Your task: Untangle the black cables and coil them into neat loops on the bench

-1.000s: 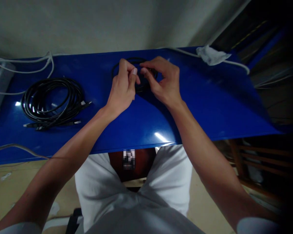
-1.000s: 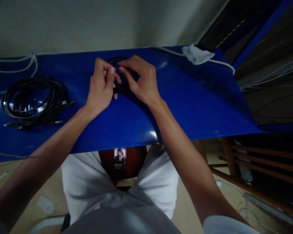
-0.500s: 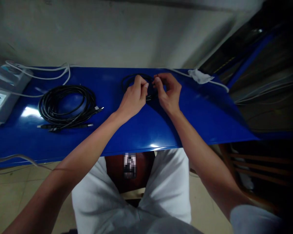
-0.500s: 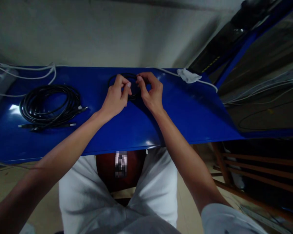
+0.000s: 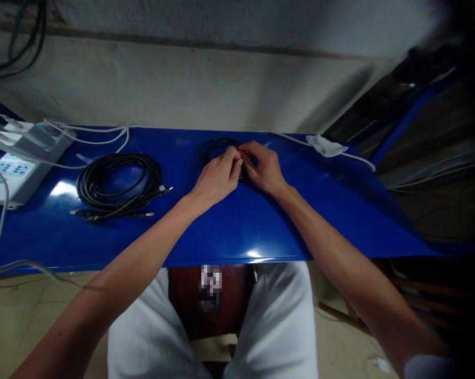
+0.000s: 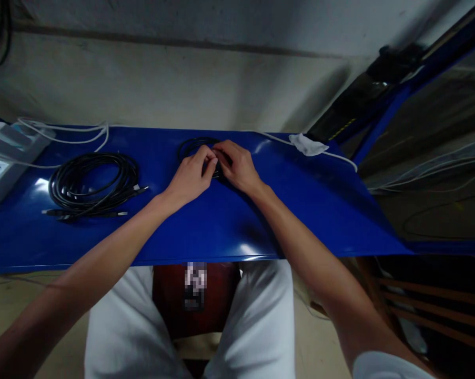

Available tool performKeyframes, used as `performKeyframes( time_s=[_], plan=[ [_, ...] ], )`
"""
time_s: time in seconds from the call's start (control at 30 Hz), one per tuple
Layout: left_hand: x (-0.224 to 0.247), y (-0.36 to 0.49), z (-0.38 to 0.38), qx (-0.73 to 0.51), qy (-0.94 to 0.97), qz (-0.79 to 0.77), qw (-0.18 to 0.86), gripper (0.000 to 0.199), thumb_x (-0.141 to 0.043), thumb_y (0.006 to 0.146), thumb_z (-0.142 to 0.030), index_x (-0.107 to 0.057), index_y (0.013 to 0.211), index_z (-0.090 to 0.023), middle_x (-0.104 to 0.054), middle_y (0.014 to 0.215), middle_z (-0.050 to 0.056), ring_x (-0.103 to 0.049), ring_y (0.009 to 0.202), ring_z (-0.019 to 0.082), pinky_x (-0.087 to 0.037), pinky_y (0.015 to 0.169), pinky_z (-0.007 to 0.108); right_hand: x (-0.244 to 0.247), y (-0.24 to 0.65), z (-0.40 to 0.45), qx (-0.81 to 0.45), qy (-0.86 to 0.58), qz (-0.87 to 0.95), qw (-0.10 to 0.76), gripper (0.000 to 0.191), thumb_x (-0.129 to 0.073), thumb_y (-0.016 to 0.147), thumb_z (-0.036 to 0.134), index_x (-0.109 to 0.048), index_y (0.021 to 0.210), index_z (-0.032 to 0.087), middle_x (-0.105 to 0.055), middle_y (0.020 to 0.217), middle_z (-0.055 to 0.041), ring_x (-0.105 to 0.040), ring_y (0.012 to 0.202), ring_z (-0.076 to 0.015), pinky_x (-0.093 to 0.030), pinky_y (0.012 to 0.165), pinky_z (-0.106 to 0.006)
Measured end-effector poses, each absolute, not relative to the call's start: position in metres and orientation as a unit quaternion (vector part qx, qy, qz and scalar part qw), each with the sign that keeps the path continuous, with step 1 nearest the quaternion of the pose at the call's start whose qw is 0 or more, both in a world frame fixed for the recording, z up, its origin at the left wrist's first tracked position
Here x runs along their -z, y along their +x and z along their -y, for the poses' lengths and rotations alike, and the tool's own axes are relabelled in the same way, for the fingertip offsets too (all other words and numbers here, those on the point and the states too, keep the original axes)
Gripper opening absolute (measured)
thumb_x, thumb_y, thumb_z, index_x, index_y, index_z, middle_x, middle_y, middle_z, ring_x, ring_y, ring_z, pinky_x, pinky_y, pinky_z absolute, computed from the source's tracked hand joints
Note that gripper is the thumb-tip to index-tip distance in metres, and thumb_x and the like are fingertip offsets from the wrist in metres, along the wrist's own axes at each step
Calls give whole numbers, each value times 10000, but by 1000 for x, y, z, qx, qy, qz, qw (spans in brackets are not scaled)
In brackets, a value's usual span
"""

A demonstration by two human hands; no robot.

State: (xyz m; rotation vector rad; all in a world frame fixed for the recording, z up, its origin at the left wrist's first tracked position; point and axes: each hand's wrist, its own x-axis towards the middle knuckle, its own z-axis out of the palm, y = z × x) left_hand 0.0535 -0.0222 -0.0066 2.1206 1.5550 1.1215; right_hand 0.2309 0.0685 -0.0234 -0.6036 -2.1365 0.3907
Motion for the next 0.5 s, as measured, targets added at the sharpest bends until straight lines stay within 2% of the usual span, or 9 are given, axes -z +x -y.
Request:
performKeyframes(
  time_s=[0.13,0.37,0.5],
  plan=[
    [4,54,25,-379,740,-541,129,66,-532,1150,-247,-595,1173,-244,-768,1045,56,-776,988,253,-606,883,377,21,240,-64,-158,-224,856,438,369,-542,1172,533,-761,1116,241,-791,1028,-92,-732,921,-231,-582,868,-373],
    [4,52,26,-395,732,-538,135,60,-533,1152,-264,-579,1172,-232,-764,1039,44,-755,858,192,-537,760,315,13,243,-59,-183,-227,842,454,383,-560,1168,544,-800,1148,247,-826,1075,-94,-773,954,-242,-617,905,-391],
    [2,52,27,-394,732,-537,142,91,-505,1172,-308,-568,1157,-243,-750,986,35,-747,855,196,-541,777,326,11,242,-56,-202,-232,834,459,392,-582,1153,575,-818,1175,263,-837,1101,-92,-784,969,-253,-632,927,-404]
  ],
)
